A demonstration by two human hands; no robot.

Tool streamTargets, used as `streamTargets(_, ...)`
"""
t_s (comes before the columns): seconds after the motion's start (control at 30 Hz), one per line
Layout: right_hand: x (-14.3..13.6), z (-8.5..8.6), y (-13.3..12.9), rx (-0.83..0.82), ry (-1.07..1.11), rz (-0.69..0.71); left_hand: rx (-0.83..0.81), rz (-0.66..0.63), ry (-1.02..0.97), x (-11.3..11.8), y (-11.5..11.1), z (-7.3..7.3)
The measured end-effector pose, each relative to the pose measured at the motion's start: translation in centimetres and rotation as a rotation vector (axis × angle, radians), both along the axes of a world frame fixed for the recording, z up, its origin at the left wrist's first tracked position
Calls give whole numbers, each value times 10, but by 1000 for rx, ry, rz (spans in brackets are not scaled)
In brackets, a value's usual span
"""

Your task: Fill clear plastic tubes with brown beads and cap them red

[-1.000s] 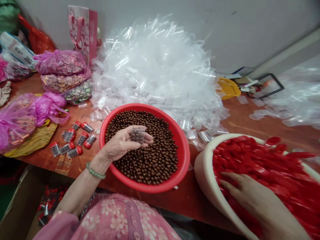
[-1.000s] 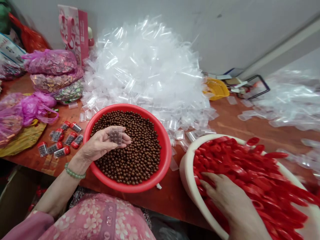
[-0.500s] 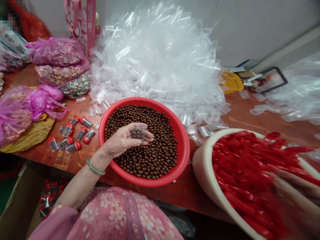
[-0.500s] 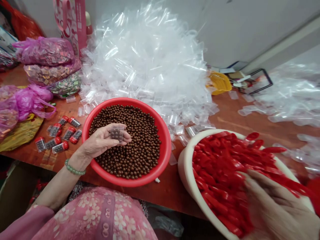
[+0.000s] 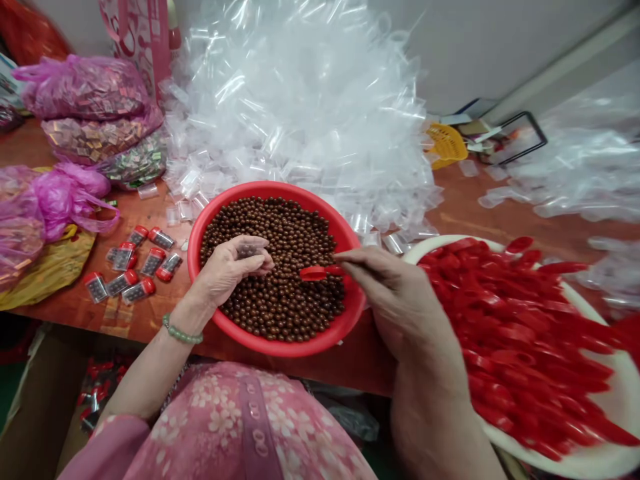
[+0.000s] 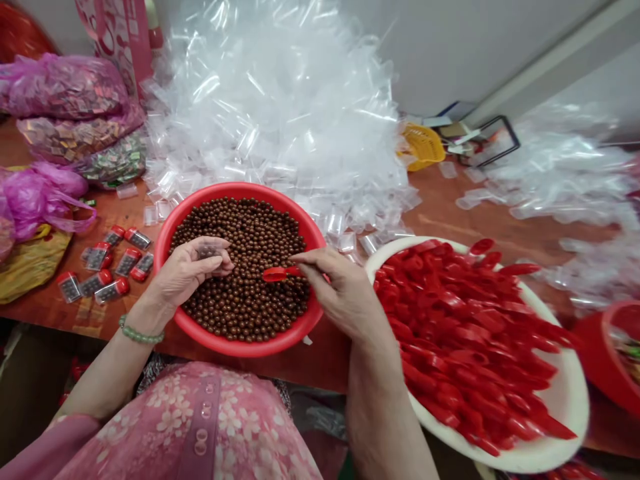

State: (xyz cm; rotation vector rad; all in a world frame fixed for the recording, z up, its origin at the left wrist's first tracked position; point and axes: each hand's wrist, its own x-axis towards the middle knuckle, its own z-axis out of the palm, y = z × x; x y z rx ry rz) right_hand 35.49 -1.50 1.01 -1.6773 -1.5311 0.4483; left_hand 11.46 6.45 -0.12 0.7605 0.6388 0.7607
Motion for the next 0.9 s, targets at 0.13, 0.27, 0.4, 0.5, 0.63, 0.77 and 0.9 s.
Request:
streamTargets(0.13, -2, -10, 22, 55, -420, 130, 75, 42, 61, 0, -2, -1)
streamTargets(0.27, -21, -10, 31, -88, -510, 265, 176, 9, 185, 1, -2, -1)
streamTargets(0.4, -46, -9, 45, -380, -700, 311, 221, -18, 249, 2, -3, 0)
streamTargets(0.5, -54, -12, 55, -486, -761, 292, 209, -26, 239, 1, -4, 0)
streamTargets(0.63, -51, -12, 61, -473, -716, 294, 183, -41, 204, 1, -4, 1)
streamTargets(0.77, -48, -2, 56, -335, -491, 283, 172, -41, 186, -1, -5, 1)
streamTargets(0.9, -60, 18, 48, -33, 65, 225, 122, -59, 147, -1, -5, 3)
